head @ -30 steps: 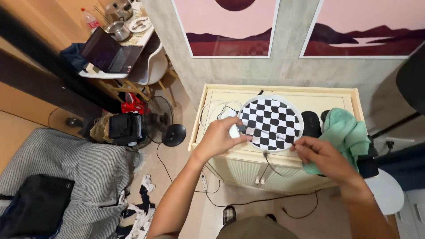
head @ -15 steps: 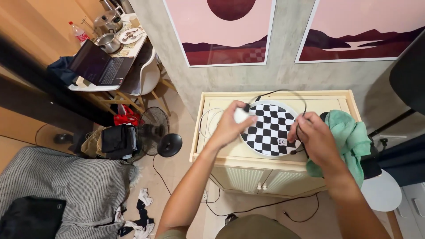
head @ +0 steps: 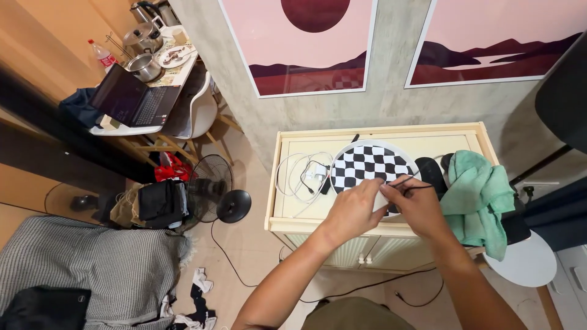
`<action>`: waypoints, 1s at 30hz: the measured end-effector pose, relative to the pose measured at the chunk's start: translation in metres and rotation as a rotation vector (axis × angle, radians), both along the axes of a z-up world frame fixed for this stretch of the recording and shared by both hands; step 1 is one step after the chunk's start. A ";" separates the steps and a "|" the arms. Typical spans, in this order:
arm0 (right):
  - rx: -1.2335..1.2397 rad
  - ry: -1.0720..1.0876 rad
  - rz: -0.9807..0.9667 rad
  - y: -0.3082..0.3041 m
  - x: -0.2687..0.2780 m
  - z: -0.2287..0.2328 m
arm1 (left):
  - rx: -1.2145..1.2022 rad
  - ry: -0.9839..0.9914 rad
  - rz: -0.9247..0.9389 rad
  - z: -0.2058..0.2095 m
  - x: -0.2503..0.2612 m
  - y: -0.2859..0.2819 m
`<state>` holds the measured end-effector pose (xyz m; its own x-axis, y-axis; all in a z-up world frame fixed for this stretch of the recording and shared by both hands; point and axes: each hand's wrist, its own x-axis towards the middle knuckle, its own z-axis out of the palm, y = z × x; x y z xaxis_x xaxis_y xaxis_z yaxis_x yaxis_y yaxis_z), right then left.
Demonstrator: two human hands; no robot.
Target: The user wipes a circular stool top and a checkered tray before coiling and organizing a white USB cable on a cabinet.
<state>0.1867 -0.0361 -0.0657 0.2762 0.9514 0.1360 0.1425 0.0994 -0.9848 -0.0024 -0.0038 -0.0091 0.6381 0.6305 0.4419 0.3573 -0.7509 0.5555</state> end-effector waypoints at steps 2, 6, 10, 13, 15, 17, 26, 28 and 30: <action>-0.117 0.190 0.003 -0.007 0.001 0.009 | 0.020 -0.018 -0.056 0.006 -0.001 -0.006; -0.020 -0.067 -0.180 -0.030 0.039 0.039 | 0.019 -0.030 -0.061 -0.002 -0.017 0.002; 0.180 0.245 -0.330 -0.043 0.092 0.046 | -0.118 0.024 0.148 -0.024 -0.051 0.045; 0.068 0.227 -0.266 -0.046 0.085 0.018 | -0.138 0.045 0.271 -0.043 -0.057 0.073; -0.034 0.215 -0.217 -0.042 0.076 -0.001 | -0.108 0.029 0.324 -0.053 -0.053 0.085; -0.134 -0.037 -0.072 -0.040 0.061 -0.011 | -0.127 0.165 0.296 -0.059 -0.047 0.086; -0.250 -0.473 0.139 -0.026 -0.021 -0.040 | -0.141 0.186 0.454 -0.071 -0.039 0.105; -0.230 -0.523 0.134 -0.020 -0.016 -0.051 | -0.139 0.198 0.470 -0.080 -0.039 0.110; -0.215 -0.569 0.126 -0.019 -0.014 -0.052 | -0.141 0.213 0.481 -0.085 -0.042 0.113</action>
